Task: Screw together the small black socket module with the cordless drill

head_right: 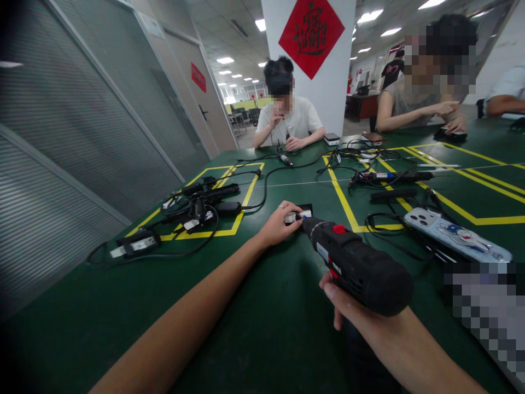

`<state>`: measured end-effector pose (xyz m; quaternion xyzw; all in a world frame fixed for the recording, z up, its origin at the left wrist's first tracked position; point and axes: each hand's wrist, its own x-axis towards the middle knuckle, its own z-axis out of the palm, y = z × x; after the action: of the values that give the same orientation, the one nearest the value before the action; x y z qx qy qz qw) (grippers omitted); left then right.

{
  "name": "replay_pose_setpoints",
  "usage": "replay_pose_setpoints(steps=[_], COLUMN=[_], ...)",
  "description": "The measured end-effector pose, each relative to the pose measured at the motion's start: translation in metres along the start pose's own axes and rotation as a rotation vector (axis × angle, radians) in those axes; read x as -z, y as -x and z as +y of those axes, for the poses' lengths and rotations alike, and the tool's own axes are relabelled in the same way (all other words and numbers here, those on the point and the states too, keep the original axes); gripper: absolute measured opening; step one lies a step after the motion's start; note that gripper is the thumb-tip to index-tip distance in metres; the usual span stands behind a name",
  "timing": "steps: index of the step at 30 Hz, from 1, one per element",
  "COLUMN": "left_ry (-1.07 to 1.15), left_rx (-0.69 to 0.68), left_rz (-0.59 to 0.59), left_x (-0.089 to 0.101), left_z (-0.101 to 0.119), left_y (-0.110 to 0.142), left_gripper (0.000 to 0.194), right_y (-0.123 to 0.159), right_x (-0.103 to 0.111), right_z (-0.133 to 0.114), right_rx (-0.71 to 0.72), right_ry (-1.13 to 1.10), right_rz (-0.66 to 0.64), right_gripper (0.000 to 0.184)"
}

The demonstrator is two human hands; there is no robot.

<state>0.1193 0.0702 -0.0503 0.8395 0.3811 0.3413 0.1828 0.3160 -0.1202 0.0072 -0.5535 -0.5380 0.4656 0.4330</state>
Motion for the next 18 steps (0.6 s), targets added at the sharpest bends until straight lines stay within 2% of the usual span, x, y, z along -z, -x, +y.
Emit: replay_pose_setpoints(steps=[6,10,13,14,18], left_ry=[-0.001,0.0,-0.005,-0.005,-0.01], left_rx=[-0.007,-0.014,-0.019,-0.019,-0.015], left_rz=[0.002,0.0,0.011,0.011,0.005], left_x=[-0.001,-0.001,0.0,0.0,0.001], left_z=[-0.001,-0.001,0.0,0.0,0.0], left_y=[0.001,0.001,0.001,0.001,0.0], left_gripper=[0.029,0.028,0.028,0.028,0.028], right_y=[0.004,0.005,0.004,0.004,0.006], right_x=[0.001,0.005,0.01,0.011,0.015], right_z=[-0.008,-0.009,-0.008,-0.009,-0.012], right_rx=[-0.061,-0.03,-0.068,-0.068,-0.125], right_ry=[-0.026,-0.002,0.076,0.11,0.231], right_rz=[0.023,-0.018,-0.074,-0.052,-0.136], right_gripper=[0.034,0.026,0.027,0.028,0.039])
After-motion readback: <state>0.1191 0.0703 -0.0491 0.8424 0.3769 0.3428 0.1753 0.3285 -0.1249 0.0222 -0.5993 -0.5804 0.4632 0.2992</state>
